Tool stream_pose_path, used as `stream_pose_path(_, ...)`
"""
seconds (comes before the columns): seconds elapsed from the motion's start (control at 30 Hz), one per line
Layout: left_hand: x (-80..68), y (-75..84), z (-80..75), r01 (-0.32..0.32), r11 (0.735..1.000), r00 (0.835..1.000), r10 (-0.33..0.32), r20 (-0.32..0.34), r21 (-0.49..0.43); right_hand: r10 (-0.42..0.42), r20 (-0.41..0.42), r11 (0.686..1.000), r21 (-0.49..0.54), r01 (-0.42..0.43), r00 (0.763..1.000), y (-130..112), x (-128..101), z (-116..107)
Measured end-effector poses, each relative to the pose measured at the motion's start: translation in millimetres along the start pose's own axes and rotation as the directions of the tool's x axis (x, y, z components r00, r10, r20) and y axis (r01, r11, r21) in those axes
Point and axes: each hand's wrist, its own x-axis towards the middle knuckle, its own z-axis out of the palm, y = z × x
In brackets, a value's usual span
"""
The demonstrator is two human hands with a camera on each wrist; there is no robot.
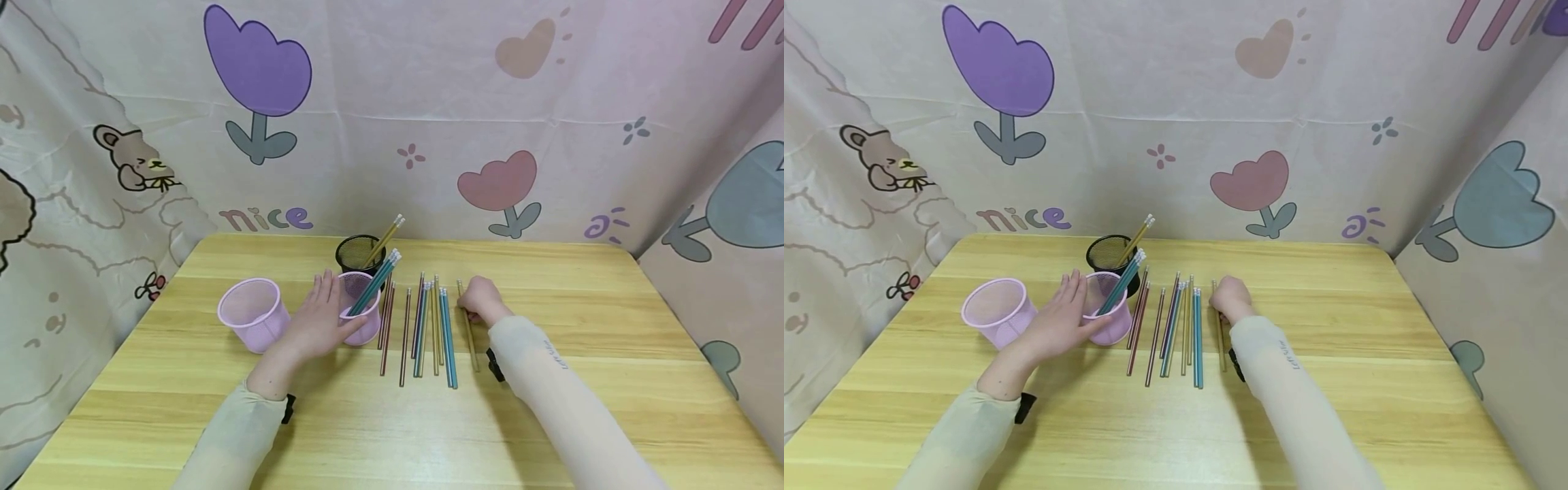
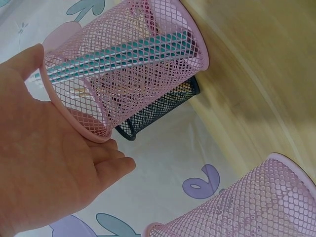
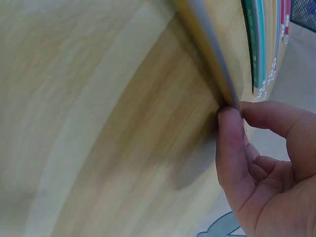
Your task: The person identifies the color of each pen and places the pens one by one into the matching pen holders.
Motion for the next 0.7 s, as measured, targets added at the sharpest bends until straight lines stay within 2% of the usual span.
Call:
stream_pose_path(0.13,-0.2,0.1,-0.4,0.002,1.0,1.0,-0.002,0.005,-0.003,0.028,0.022,0.995,0.092,-0.03,0.999,5.7,5.5,-0.4)
stream_pose_path(0.33,-1.1,1.0,-0.9,-0.003,1.0,1.0,0.003,0.002,-0.002,0.036,0.057,0.985,0.168,-0.045,0.998,12.4,11.7,-2.1)
stream_pose_path(0.7,-1.0,0.5,-0.8,0.001,1.0,1.0,-0.001,0.002,-0.001,0.006,0.118,0.93,0.364,-0.049,0.993,7.7,0.3,-19.3)
